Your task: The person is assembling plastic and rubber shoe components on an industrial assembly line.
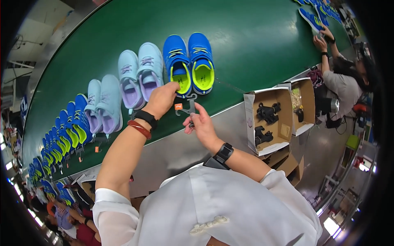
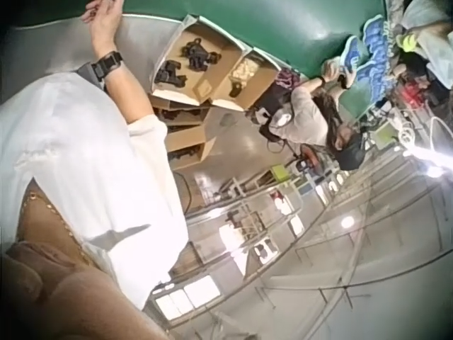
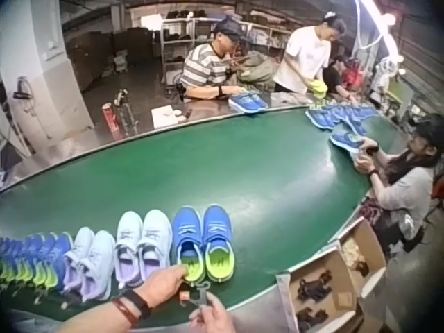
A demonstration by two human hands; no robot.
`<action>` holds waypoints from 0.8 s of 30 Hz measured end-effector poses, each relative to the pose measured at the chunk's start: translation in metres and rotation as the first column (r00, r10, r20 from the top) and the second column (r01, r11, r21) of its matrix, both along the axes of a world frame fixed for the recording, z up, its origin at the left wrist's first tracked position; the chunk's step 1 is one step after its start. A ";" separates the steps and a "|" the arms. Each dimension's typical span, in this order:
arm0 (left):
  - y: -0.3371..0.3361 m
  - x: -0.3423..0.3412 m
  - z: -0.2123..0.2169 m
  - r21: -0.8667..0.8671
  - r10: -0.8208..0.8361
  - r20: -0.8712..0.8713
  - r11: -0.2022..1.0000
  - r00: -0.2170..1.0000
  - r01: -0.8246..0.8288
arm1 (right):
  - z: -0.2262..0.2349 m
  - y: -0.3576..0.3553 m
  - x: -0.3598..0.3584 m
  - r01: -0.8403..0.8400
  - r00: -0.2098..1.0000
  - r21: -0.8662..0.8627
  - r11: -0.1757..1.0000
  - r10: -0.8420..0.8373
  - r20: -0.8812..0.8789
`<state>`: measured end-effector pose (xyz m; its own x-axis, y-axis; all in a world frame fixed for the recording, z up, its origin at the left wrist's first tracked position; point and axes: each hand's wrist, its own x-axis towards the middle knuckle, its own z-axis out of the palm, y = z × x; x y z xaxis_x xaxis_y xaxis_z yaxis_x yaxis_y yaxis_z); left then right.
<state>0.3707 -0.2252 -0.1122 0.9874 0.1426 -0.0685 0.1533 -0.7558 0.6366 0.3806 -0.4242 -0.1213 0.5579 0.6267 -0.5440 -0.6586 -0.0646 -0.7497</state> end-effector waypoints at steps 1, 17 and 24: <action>0.000 0.002 0.000 -0.001 -0.011 -0.018 1.000 1.000 0.011 | -0.001 0.001 0.001 -0.014 1.000 -0.003 1.000 0.014 0.004; -0.013 -0.010 0.021 0.214 -0.358 -0.140 0.899 0.923 0.381 | 0.017 0.000 0.074 -0.591 0.778 -0.229 0.773 0.622 0.090; -0.024 -0.013 0.016 0.200 -0.151 -0.198 0.961 0.968 0.191 | 0.034 0.009 0.111 -0.071 0.272 -0.392 0.917 0.396 0.877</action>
<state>0.3575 -0.2497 -0.0962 0.9725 0.0035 -0.2330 0.1061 -0.8968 0.4295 0.4913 -0.4155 -0.0869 0.6289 0.7719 0.0932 0.5454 -0.3526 -0.7604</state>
